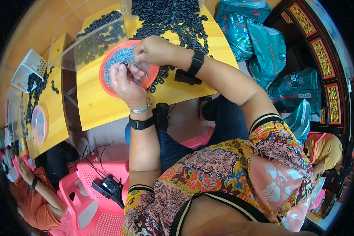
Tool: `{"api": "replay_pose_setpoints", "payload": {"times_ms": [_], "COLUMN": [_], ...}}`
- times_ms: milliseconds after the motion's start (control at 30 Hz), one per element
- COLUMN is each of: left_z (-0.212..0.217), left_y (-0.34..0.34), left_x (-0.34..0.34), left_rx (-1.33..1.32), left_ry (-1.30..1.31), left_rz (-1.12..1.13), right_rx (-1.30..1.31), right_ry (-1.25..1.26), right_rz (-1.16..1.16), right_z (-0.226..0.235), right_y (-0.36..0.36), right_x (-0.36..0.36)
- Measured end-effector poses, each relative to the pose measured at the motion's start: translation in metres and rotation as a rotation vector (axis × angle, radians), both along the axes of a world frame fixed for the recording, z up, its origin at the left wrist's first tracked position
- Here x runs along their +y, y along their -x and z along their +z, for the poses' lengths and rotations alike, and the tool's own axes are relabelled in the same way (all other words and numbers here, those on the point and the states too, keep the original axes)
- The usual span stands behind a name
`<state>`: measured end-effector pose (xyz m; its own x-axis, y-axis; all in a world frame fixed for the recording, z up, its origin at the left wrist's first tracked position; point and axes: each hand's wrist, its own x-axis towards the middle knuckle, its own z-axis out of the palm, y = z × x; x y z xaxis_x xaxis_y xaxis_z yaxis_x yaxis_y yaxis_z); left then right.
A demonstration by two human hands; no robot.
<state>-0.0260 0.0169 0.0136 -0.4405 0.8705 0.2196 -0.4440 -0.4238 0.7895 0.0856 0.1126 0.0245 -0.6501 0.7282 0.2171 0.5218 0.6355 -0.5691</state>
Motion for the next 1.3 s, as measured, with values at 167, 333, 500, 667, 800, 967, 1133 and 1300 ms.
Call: {"api": "replay_pose_setpoints", "payload": {"times_ms": [167,333,500,667,800,967,1133,1300], "left_z": [0.000,-0.005,-0.004,-0.004,-0.003,0.000,-0.003,-0.014], "left_y": [-0.003,-0.008,-0.010,-0.009,-0.007,-0.007,-0.005,0.002], "left_x": [0.000,0.001,0.002,0.001,0.000,0.000,0.001,0.006], "left_rx": [0.020,0.142,0.186,0.164,0.111,0.051,0.153,0.136], "left_ry": [0.022,0.142,0.152,0.126,0.140,0.128,0.092,0.092], "left_rz": [-0.008,-0.105,-0.125,-0.156,-0.151,-0.078,-0.104,-0.153], "right_rx": [0.227,0.333,0.329,0.316,0.194,0.083,0.048,0.031], "right_ry": [0.121,0.259,0.325,0.309,0.357,0.366,0.253,0.235], "right_rz": [0.092,0.170,0.181,0.194,0.203,0.233,0.259,0.204], "right_z": [0.005,0.024,0.020,0.020,0.027,0.032,0.025,0.032], "right_y": [-0.016,-0.026,-0.028,-0.027,-0.028,-0.029,-0.026,-0.023], "right_x": [0.003,-0.005,0.001,0.002,0.000,-0.002,0.000,-0.004]}}
